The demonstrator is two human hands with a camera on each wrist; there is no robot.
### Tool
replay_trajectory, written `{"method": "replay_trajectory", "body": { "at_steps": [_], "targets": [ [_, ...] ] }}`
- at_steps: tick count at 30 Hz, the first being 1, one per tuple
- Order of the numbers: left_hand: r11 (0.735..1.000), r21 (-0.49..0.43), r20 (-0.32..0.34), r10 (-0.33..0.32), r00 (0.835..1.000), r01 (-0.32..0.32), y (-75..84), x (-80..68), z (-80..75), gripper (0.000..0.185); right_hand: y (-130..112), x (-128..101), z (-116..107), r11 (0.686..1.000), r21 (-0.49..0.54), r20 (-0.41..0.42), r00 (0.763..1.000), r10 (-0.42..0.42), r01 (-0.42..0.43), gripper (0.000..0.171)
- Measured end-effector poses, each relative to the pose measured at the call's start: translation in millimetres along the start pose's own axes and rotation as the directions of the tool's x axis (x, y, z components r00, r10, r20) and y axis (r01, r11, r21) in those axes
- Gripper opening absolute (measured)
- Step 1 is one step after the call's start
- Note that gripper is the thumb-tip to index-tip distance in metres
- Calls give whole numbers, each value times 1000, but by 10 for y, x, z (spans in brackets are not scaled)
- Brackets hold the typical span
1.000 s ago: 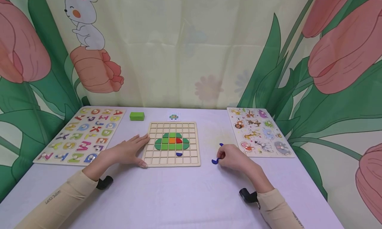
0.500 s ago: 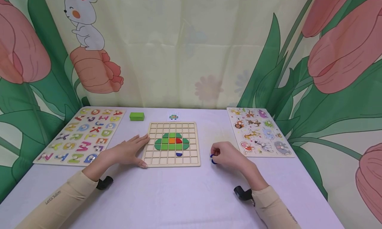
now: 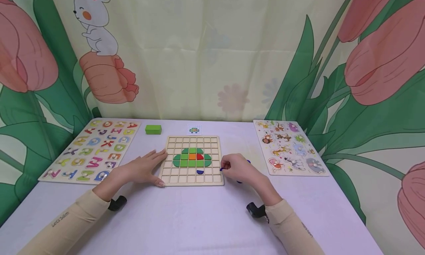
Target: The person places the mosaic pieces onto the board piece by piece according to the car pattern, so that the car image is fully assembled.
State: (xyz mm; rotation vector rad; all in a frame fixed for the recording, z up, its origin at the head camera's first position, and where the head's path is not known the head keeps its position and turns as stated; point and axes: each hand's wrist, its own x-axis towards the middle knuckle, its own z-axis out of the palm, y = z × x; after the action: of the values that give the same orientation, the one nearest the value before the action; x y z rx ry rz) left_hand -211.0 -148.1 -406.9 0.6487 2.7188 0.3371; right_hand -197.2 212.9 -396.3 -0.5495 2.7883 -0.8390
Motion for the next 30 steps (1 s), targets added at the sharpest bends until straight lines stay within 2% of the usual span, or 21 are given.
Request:
{"method": "replay_trajectory", "body": {
  "at_steps": [15,30],
  "targets": [
    [1000,-25,9,-13,1000,13,-3,2,-4,118,-354,371,258,999,-48,53,999,-1,3,10],
    [1000,-14,11,-9,1000,9,-1,1,-8,119,-457,489,396,997,-71,58,998,-35,39,4]
  ]
}}
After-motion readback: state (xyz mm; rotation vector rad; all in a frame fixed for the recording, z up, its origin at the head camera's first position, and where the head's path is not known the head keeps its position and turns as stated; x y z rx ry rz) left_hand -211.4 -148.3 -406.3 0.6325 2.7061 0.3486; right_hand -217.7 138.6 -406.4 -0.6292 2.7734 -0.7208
